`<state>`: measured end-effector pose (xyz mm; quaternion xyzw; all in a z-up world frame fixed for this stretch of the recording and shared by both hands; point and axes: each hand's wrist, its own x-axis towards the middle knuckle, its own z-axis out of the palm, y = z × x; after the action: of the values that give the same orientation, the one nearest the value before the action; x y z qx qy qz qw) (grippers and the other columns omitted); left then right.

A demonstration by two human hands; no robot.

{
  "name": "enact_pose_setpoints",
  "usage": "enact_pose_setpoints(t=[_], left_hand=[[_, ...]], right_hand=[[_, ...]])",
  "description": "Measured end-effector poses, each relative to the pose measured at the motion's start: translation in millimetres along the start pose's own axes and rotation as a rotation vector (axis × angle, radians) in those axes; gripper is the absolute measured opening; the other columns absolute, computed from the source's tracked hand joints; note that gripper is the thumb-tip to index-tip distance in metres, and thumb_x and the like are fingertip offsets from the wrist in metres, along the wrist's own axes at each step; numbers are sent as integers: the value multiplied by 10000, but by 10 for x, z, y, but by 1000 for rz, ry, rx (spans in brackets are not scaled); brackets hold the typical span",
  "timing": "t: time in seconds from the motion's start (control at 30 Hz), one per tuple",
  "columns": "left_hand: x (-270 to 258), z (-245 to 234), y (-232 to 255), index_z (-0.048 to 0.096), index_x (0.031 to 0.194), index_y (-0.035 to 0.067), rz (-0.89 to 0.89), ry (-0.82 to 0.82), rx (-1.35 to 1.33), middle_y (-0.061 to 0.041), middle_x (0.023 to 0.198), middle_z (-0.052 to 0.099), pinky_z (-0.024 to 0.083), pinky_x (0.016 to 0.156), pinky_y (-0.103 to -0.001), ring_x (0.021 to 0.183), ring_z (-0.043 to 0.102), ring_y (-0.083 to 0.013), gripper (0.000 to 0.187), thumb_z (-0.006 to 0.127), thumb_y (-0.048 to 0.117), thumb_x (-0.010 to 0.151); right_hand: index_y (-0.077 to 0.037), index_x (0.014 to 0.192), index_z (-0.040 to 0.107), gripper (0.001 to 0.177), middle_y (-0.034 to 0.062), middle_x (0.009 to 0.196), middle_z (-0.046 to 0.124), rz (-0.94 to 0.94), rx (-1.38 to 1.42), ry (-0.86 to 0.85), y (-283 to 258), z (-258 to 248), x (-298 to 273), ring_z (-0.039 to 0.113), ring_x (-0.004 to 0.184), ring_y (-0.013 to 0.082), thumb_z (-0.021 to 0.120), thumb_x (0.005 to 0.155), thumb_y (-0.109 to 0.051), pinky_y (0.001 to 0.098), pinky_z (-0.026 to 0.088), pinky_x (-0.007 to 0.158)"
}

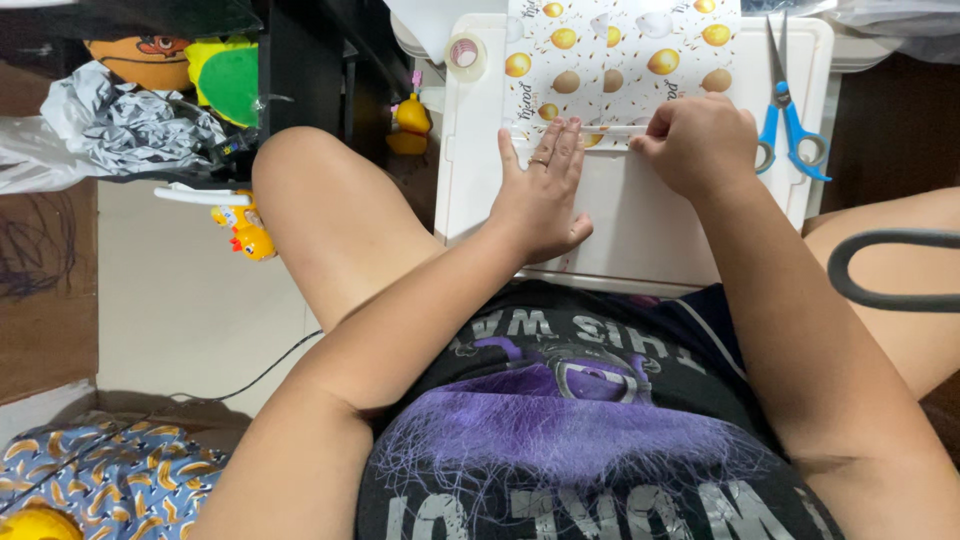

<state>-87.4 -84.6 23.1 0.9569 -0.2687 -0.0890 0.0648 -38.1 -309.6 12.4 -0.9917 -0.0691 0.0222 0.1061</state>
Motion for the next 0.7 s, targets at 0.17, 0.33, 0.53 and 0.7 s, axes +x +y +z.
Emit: enact_pose_setpoints(t=[0.17,0.33,0.53,0.7], left_hand=[[134,86,-14,333,1550,-79,168,-12,179,-248,1675,196,74,1227,-667,1584,101,-379,892,490,540,927],[336,279,62,295,1603,-44,301,139,40,-208,1702,200,87,1269,-600,1592,113,-338,862,455,515,966],[325,215,49,275,1580,-15,213,22,41,-185,1674,198,99,1232,-618,1560,141,-323,891,458,577,939],[259,167,-81,298,1585,-21,246,34,86,-184,1680,211,137,1245,-613,1565,159,-323,903,453,617,965]], right_hand=[[-198,836,800,243,33,820,731,6,10,-20,25,-13,31,660,921,275,825,842,-439,455,475,780],[-184,850,808,289,66,838,739,10,7,-24,15,-52,37,671,923,292,816,846,-472,456,515,781],[-121,948,791,257,100,881,749,30,237,-220,131,-229,80,710,789,300,776,882,-369,418,552,704],[-78,972,784,242,135,879,743,7,276,-178,309,-307,-60,699,774,319,773,900,-309,425,544,693]])
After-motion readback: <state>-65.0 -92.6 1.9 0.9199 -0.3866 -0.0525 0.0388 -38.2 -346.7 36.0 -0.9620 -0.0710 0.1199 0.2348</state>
